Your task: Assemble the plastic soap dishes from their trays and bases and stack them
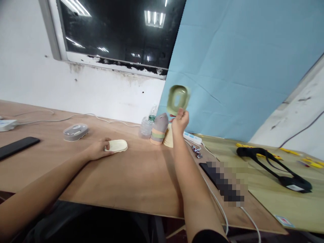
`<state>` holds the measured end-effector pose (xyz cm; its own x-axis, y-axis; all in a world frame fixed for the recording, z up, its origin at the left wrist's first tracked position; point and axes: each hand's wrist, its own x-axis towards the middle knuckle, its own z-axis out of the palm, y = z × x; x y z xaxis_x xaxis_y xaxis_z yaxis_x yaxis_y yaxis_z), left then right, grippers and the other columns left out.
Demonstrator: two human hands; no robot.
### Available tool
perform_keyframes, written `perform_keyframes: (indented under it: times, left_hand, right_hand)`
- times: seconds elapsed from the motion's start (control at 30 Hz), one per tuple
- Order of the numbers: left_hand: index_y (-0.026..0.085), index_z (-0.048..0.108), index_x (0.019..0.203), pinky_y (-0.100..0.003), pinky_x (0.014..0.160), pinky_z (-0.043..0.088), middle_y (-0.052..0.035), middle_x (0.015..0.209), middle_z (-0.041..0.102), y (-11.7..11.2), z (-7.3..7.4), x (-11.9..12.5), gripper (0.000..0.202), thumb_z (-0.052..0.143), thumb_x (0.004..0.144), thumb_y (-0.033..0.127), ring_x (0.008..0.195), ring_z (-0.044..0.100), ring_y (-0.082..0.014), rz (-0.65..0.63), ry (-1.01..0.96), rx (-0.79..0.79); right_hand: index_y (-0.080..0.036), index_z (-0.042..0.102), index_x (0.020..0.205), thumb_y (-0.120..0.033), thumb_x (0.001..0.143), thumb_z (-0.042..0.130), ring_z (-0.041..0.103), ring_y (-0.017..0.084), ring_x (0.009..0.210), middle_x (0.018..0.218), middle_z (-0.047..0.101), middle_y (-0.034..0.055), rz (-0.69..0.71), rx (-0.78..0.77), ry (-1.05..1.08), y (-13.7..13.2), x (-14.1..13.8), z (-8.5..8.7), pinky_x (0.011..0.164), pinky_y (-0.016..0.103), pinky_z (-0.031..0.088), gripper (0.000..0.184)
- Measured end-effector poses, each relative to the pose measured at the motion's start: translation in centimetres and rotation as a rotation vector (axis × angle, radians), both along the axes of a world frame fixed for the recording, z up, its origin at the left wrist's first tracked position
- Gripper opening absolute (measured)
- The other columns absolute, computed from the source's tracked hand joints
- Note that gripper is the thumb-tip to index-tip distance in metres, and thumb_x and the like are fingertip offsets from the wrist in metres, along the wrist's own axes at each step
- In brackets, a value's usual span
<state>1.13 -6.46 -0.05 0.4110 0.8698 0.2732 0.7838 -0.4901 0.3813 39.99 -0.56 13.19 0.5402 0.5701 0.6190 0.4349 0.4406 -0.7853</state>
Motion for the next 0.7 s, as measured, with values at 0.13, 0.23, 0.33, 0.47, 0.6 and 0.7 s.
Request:
perform_keyframes:
  times: [0.13, 0.23, 0.33, 0.47, 0.6, 0.7]
  left_hand:
    - [0.02, 0.055, 0.072, -0.038, 0.084, 0.048, -0.0093, 0.129, 0.051, 0.2, -0.2, -0.1, 0.047, 0.058, 0.071, 0.067, 0.101, 0.06, -0.0265, 0.011, -0.012, -0.023]
    - [0.021, 0.058, 0.078, -0.037, 0.084, 0.048, -0.0084, 0.129, 0.052, 0.2, -0.1, -0.2, 0.048, 0.057, 0.071, 0.069, 0.103, 0.06, -0.0269, 0.015, -0.021, -0.034]
    - [0.022, 0.061, 0.087, -0.038, 0.088, 0.047, -0.0081, 0.13, 0.052, 0.0, 0.1, -0.2, 0.052, 0.056, 0.07, 0.071, 0.106, 0.059, -0.0283, 0.013, -0.021, -0.038]
    - [0.022, 0.062, 0.092, -0.038, 0.088, 0.046, -0.0087, 0.129, 0.052, -0.1, 0.3, -0.1, 0.055, 0.055, 0.071, 0.072, 0.107, 0.058, -0.0291, 0.007, -0.013, -0.038]
    - [0.022, 0.062, 0.092, -0.038, 0.088, 0.046, -0.0085, 0.129, 0.052, 0.0, 0.2, -0.3, 0.055, 0.055, 0.07, 0.073, 0.106, 0.059, -0.0286, 0.002, -0.012, -0.052]
    - [0.022, 0.062, 0.091, -0.038, 0.088, 0.046, -0.0091, 0.127, 0.054, 0.1, 0.3, -0.4, 0.055, 0.055, 0.07, 0.072, 0.107, 0.058, -0.0292, -0.008, -0.009, -0.05]
  right_hand:
    - [-0.019, 0.051, 0.089, -0.061, 0.088, 0.038, 0.05, 0.008, 0.035, 0.058, 0.06, -0.0022, 0.084, 0.013, 0.237, 0.2, 3.2, 1.2, 0.038, 0.019, 0.041, 0.044]
    - [-0.018, 0.052, 0.09, -0.056, 0.091, 0.037, 0.05, 0.01, 0.034, 0.058, 0.062, -0.0003, 0.23, -0.076, 0.412, 0.0, 4.0, 1.8, 0.039, 0.022, 0.045, 0.042]
    - [-0.018, 0.053, 0.095, -0.051, 0.09, 0.041, 0.053, 0.01, 0.037, 0.066, 0.067, 0.0012, 0.36, -0.139, 0.463, -0.4, 3.7, 2.4, 0.043, 0.023, 0.049, 0.035]
    - [-0.02, 0.053, 0.098, -0.045, 0.087, 0.05, 0.058, 0.009, 0.042, 0.077, 0.07, 0.0011, 0.452, -0.178, 0.37, -1.2, 2.8, 2.4, 0.045, 0.023, 0.051, 0.027]
    - [-0.02, 0.053, 0.095, -0.049, 0.08, 0.062, 0.058, 0.008, 0.043, 0.081, 0.071, 0.0011, 0.425, -0.189, 0.216, -1.4, 1.9, 2.6, 0.045, 0.02, 0.05, 0.034]
    - [-0.017, 0.056, 0.086, -0.057, 0.079, 0.06, 0.053, 0.008, 0.037, 0.068, 0.068, 0.0031, 0.327, -0.217, 0.101, -0.7, 1.4, 3.5, 0.04, 0.021, 0.046, 0.041]
